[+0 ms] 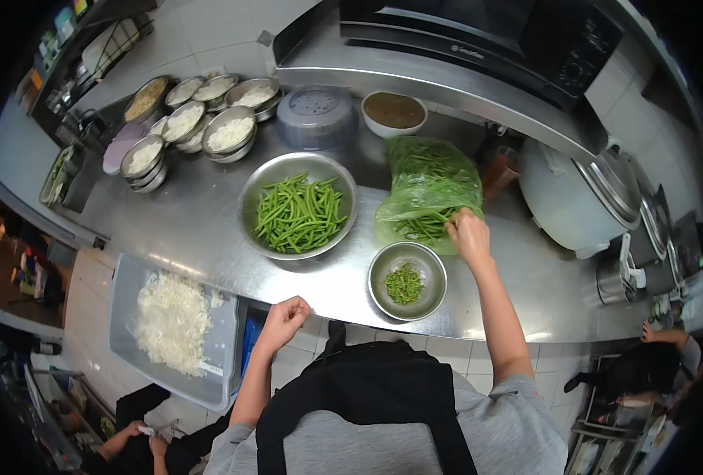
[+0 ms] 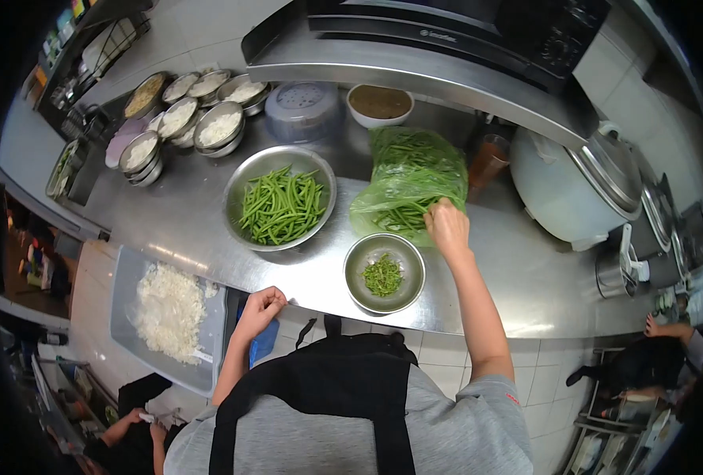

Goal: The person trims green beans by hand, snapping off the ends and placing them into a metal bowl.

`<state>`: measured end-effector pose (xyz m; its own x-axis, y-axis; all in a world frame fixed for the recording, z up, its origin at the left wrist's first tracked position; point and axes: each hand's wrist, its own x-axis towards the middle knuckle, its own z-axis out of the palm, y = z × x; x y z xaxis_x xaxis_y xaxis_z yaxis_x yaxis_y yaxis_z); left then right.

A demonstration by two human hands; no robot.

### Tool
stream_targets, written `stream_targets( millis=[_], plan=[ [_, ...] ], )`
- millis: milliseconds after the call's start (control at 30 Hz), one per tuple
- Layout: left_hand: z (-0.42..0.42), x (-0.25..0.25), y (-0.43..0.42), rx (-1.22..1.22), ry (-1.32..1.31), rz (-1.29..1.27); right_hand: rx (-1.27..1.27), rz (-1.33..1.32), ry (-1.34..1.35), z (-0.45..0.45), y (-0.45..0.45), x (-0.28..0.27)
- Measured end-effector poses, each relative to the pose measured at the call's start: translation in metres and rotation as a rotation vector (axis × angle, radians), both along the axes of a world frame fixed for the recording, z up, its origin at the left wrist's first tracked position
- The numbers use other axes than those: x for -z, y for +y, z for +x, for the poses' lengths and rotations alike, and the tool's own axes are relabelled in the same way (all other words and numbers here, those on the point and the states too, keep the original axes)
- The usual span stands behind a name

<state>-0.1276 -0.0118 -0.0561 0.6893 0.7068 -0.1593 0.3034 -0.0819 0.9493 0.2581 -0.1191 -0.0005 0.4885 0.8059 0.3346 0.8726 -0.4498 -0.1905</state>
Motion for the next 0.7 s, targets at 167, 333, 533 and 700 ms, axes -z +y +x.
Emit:
stream_targets(
  millis=[167,333,533,700],
  plan=[
    [0.048,-0.028,-0.014,0.252,-0.024,0.093,0.079,0.111,0.014,-0.008,-0.023,-0.001],
    [0.095,-0.058,-0.038,0.383,0.02,0.131,0.026,0.306,0.027,-0.003,-0.032,0.006],
    [0.111,-0.081,-0.064,0.253,-0.216,0.365,-0.048,0.236,0.124,-0.025,-0.072,-0.047],
    [0.155,-0.121,-0.084,0.08,-0.299,0.729,-0.278,0.099,0.381,-0.04,-0.089,-0.069]
  ],
)
